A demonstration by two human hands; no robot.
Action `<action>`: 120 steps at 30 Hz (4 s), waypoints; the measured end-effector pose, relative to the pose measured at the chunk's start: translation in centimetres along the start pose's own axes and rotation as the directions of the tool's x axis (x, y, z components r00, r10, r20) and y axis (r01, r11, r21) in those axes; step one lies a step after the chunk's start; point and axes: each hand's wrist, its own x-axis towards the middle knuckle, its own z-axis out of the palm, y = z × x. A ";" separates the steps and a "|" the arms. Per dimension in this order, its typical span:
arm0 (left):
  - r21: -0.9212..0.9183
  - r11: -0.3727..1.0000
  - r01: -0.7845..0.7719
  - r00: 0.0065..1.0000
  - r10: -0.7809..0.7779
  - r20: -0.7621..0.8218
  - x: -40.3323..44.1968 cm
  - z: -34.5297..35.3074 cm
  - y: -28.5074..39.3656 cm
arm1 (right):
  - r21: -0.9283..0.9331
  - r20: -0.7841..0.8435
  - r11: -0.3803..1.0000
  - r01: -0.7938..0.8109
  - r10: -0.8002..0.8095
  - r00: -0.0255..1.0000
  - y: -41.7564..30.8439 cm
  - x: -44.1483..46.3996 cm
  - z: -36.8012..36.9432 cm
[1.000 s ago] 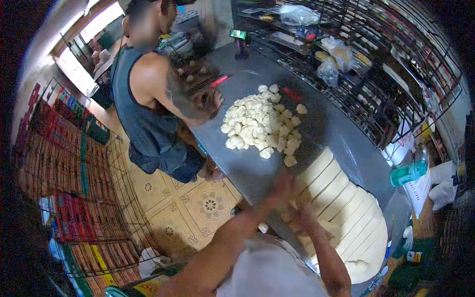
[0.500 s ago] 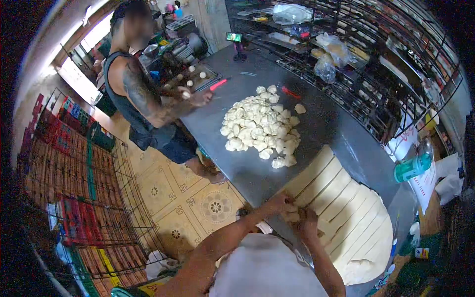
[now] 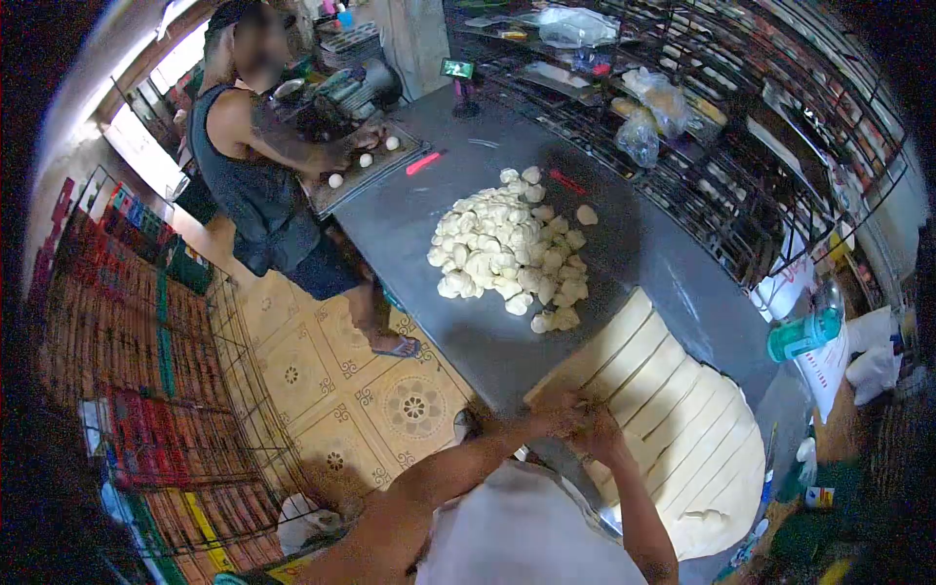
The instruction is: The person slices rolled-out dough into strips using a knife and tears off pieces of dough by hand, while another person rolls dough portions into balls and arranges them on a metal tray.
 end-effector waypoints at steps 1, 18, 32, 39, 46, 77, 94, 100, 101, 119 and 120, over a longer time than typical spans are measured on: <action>0.287 0.958 -0.017 0.994 0.047 -0.097 0.1 0.4 0.1 | -0.163 0.050 0.983 0.081 -0.073 0.996 0.0 0.1 -0.1; 0.652 0.682 0.332 0.942 -0.205 -0.265 -0.4 -2.8 10.5 | -0.093 0.051 0.915 -0.393 0.399 0.916 4.5 0.7 5.4; 0.570 0.821 -0.029 0.860 0.312 -0.405 3.4 -14.0 14.7 | 0.139 -0.491 0.964 -0.225 0.264 0.830 5.9 8.0 5.2; 0.224 0.921 0.320 0.947 -0.300 -0.117 -1.2 -9.8 8.6 | -0.305 -0.144 0.950 -0.073 0.030 0.989 1.5 3.7 6.6; 0.080 0.960 -0.267 0.912 0.279 -0.301 -3.4 -5.7 -4.5 | -0.075 0.116 0.979 -0.191 0.199 0.973 -0.5 5.1 4.2; 0.153 0.966 0.206 0.966 -0.176 -0.190 -1.8 -7.1 3.8 | -0.182 -0.139 0.976 0.119 -0.145 0.980 2.1 4.2 9.1; 0.350 0.894 0.279 0.885 -0.097 -0.456 -3.6 -1.5 5.6 | 0.051 -0.132 0.991 -0.127 0.132 0.982 -0.7 3.6 5.4; 0.547 0.806 0.227 0.849 0.111 -0.516 -2.5 -2.9 6.2 | 0.050 0.088 0.939 -0.341 0.336 0.938 0.8 4.6 6.2; 0.538 0.831 0.141 0.837 0.191 -0.513 -2.3 -3.4 5.8 | 0.039 0.125 0.926 -0.376 0.369 0.921 0.9 4.8 6.1; 0.169 0.985 0.019 0.999 -0.011 -0.048 -0.7 -8.0 5.6 | 0.727 -0.016 0.633 -0.264 0.400 0.917 -4.6 5.5 -0.9; -0.504 0.855 0.121 0.992 -0.087 0.091 -2.1 -5.2 2.6 | 0.573 -0.051 0.791 -0.218 0.299 0.953 -4.6 4.4 -0.5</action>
